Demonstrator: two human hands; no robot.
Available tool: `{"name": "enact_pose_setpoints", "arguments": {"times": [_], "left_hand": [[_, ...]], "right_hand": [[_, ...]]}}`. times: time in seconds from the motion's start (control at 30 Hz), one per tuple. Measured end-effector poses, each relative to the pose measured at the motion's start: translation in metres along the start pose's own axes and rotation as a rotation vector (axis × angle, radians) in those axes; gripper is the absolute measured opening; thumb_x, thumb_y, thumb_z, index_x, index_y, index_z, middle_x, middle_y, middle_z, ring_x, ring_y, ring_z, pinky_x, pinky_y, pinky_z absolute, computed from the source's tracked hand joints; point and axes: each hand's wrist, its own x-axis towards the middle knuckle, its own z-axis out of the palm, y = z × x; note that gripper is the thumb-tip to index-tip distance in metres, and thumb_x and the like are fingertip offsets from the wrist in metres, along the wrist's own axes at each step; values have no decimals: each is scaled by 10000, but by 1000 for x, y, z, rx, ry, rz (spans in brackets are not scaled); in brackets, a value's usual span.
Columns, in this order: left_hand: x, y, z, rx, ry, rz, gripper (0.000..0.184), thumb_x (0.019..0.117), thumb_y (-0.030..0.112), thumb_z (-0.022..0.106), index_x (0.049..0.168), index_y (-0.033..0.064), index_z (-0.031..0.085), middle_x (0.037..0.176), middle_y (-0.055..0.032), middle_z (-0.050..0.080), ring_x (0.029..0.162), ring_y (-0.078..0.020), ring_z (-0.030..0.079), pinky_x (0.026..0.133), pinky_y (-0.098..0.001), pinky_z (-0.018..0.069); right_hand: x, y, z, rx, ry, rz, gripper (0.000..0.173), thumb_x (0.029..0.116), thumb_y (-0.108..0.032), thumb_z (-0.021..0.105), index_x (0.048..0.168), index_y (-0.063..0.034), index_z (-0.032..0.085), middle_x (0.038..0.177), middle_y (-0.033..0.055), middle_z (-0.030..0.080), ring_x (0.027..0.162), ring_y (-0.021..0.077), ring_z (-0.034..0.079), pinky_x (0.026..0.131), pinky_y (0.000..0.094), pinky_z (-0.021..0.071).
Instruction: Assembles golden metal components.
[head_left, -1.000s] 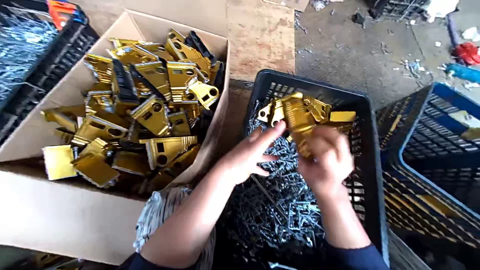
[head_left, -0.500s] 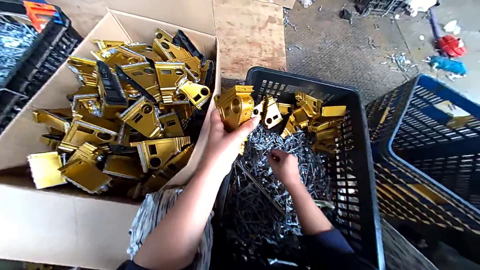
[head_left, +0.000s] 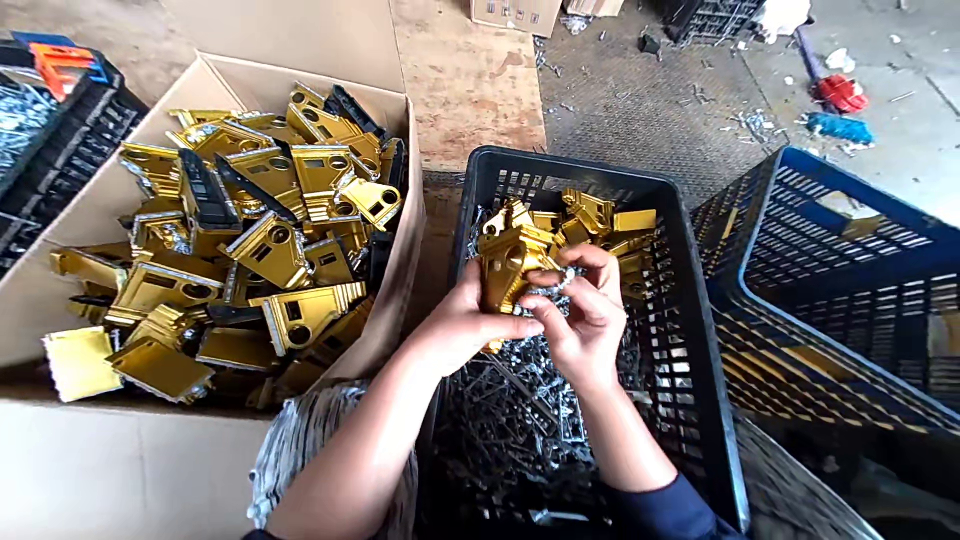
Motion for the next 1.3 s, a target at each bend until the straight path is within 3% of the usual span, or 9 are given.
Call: {"name": "enact_pose_setpoints", "arguments": {"times": [0.07, 0.17, 0.47, 0.53, 0.63, 0.8, 0.97, 1.13, 1.3], "left_hand": [[0, 2, 1, 159, 2, -25, 973, 739, -50, 786, 1527, 164, 255, 1219, -77, 644, 1019, -156, 684, 831, -327, 603], [1, 1, -2, 252, -6, -55, 971, 736, -55, 790, 1517, 173, 259, 1242, -76, 640, 1056, -159, 686, 846, -338, 615], [2, 3, -8, 170, 242, 36, 953, 820, -7, 786, 1562, 196, 223, 1265, -96, 631, 1000, -189, 691, 820, -365, 612], [8, 7, -12, 42, 356, 88, 838, 890, 86, 771, 1543, 233, 267, 1242, -82, 625, 924, -177, 685, 732, -333, 609], [11, 13, -11, -137, 490, 58, 583, 1012, 431, 612, 1508, 296, 337, 1160, -39, 641, 868, -144, 682, 697, -296, 596], [8, 10, -16, -60, 596, 140, 467, 1097, 460, 380, 1525, 274, 392, 1458, -25, 528, 1282, -196, 566, 1023, -478, 516], [7, 9, -17, 318, 572, 290, 312, 1100, 327, 452, 1306, 133, 585, 1231, 1, 646, 1135, -73, 609, 998, -332, 499], [1, 4, -10, 440, 507, 272, 270, 1082, 324, 506, 1255, 167, 642, 1021, 1, 677, 862, -71, 650, 744, -273, 551], [-7, 5, -6, 313, 283, 170, 234, 1075, 279, 522, 1182, 119, 655, 1031, -6, 680, 912, -92, 660, 799, -303, 568]], "right_hand": [[1, 5, -2, 67, -66, 11, 393, 916, -258, 751, 1240, -40, 703, 1539, 184, 429, 1430, 274, 430, 1146, 425, 441], [0, 3, -3, 343, -221, 213, 890, 898, -71, 689, 1614, -21, 164, 1593, 126, 390, 1359, 205, 533, 1071, 384, 531], [-10, 46, 9, 228, -340, 498, 513, 926, -100, 644, 1419, -56, 509, 1279, 62, 623, 1042, 126, 641, 835, 321, 579], [-29, 74, 24, -240, -664, 627, 362, 930, -158, 733, 1280, -73, 690, 1142, 131, 731, 940, 265, 708, 829, 502, 587], [-70, 89, 58, -688, -1106, 772, 490, 1013, -229, 578, 1498, -207, 516, 1284, 218, 670, 1149, 457, 657, 921, 680, 513], [-86, 75, 44, -511, -674, 673, 349, 989, -133, 569, 1317, -51, 658, 1088, 169, 745, 918, 346, 736, 835, 561, 583], [-28, 42, -11, 54, -303, 853, 471, 957, 19, 580, 1418, -10, 484, 966, 95, 683, 650, 127, 642, 612, 318, 584], [16, -7, -49, 54, -119, 481, 271, 990, -67, 628, 1245, -41, 718, 893, 17, 675, 560, 41, 534, 503, 196, 488], [25, -16, -49, -19, -144, 211, 207, 984, -55, 619, 1145, -31, 747, 923, -4, 686, 637, -6, 549, 551, 147, 464]]}}
